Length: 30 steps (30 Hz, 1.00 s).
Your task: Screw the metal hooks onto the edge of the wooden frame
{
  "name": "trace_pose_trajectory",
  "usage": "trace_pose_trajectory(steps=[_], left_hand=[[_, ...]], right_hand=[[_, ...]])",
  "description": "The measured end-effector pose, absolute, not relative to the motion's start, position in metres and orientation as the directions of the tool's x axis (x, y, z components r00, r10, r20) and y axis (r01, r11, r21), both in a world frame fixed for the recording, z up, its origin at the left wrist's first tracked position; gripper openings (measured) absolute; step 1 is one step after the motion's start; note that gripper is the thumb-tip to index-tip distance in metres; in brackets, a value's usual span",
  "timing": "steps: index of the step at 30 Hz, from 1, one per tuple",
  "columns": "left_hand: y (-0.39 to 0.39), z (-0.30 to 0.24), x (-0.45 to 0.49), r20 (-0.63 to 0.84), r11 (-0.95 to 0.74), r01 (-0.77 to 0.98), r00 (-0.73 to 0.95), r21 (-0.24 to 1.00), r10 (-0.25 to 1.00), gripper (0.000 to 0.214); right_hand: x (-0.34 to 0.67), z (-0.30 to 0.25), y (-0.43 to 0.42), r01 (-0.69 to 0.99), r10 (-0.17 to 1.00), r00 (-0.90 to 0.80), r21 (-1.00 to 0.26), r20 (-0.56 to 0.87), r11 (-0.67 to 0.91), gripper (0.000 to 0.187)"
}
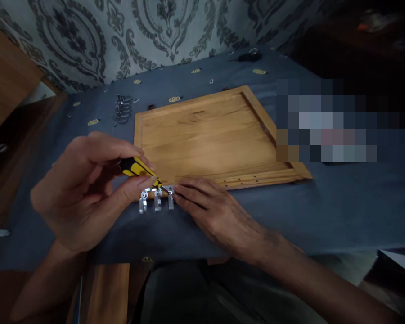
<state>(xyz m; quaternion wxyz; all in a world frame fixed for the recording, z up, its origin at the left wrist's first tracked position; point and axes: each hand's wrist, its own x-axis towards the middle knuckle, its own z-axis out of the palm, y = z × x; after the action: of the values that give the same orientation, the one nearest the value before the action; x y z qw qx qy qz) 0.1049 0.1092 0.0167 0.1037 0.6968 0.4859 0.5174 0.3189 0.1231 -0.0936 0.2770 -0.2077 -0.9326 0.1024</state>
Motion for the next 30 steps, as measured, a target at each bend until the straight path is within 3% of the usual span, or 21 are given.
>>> trace_pose_trajectory(steps=[18, 30], left_hand=[[0.109, 0.012, 0.095, 0.710, -0.592, 0.598, 0.053, 0.540, 0.702, 0.031], [0.112, 0.013, 0.103, 0.690, -0.570, 0.597, 0.038, 0.564, 0.723, 0.031]], right_hand=[[0.318, -0.098, 0.123, 0.347, 0.473, -0.747, -0.332, 0.467, 0.877, 0.054], [0.316, -0.097, 0.124, 0.334, 0.432, -0.724, -0.275, 0.538, 0.902, 0.037]])
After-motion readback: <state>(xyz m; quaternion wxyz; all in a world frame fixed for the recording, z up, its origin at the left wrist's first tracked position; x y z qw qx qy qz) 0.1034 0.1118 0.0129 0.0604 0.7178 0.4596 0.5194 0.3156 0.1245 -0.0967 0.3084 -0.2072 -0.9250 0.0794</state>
